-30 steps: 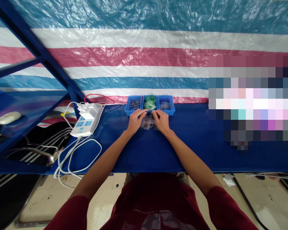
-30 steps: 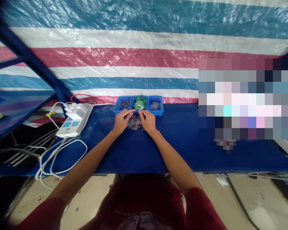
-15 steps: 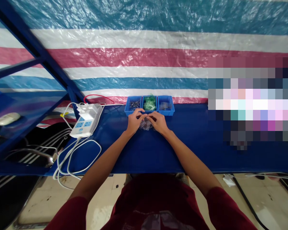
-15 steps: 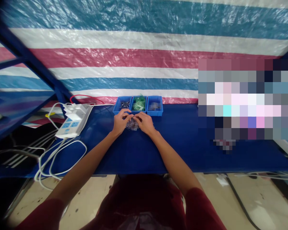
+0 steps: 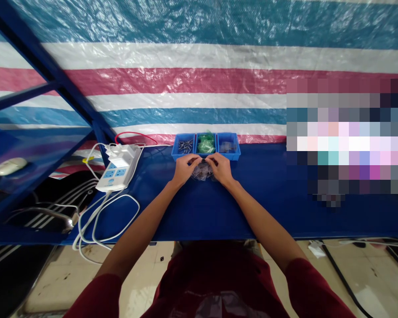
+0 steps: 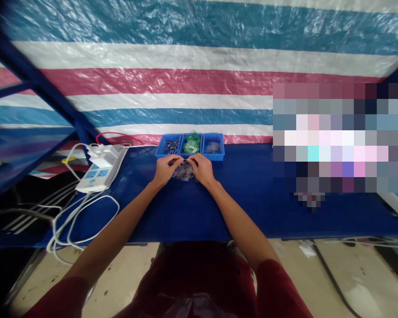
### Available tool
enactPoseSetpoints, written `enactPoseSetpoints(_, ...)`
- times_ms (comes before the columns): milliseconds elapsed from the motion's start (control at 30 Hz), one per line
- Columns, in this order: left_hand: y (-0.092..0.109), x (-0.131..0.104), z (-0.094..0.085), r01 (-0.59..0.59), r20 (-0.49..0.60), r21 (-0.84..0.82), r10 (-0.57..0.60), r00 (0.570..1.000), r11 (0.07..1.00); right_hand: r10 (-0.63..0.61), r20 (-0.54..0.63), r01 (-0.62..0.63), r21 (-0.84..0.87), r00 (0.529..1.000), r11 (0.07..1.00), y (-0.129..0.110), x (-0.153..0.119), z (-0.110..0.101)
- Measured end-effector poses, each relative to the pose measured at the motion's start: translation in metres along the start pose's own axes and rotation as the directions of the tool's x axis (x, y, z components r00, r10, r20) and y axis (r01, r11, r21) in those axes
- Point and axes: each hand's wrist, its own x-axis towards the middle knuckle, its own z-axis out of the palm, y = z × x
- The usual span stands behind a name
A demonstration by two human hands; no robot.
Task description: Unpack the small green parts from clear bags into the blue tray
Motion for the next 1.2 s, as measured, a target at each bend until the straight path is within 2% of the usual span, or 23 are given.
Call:
enactPoseSetpoints(233, 0.0028, -0.0001, -0.0015, -0.045, -0.005, 0.072, 0.045, 0.999, 0.996, -0.002, 0.049, 0.002, -0.009, 0.999, 1.0, 0.0013, 0.0003, -0.0001)
enactPoseSetpoints(533, 0.0042, -0.0035, 0.0023, -0.102, -0.06, 0.165, 0.113, 0.992, 0.981, -0.001, 0.019, 0.002, -0.037, 1.0, 0.999, 0.002, -0.0009, 0.0016)
enactPoseSetpoints(967, 0.006, -0.0061, 0.0041, -0.139, -0.085, 0.178, 0.156, 0.984, 0.974, 0.004, 0.014, -0.004, -0.009, 1.0, 1.0, -0.0007, -0.0009, 0.0006)
enactPoseSetpoints(1200, 0.0049, -0.0064, 0.0039, -0.206, -0.085, 0.21, 0.228, 0.97, 0.956, -0.059, 0.05, 0.058, 0.017, 0.997, 0.998, 0.0004, -0.0004, 0.0021)
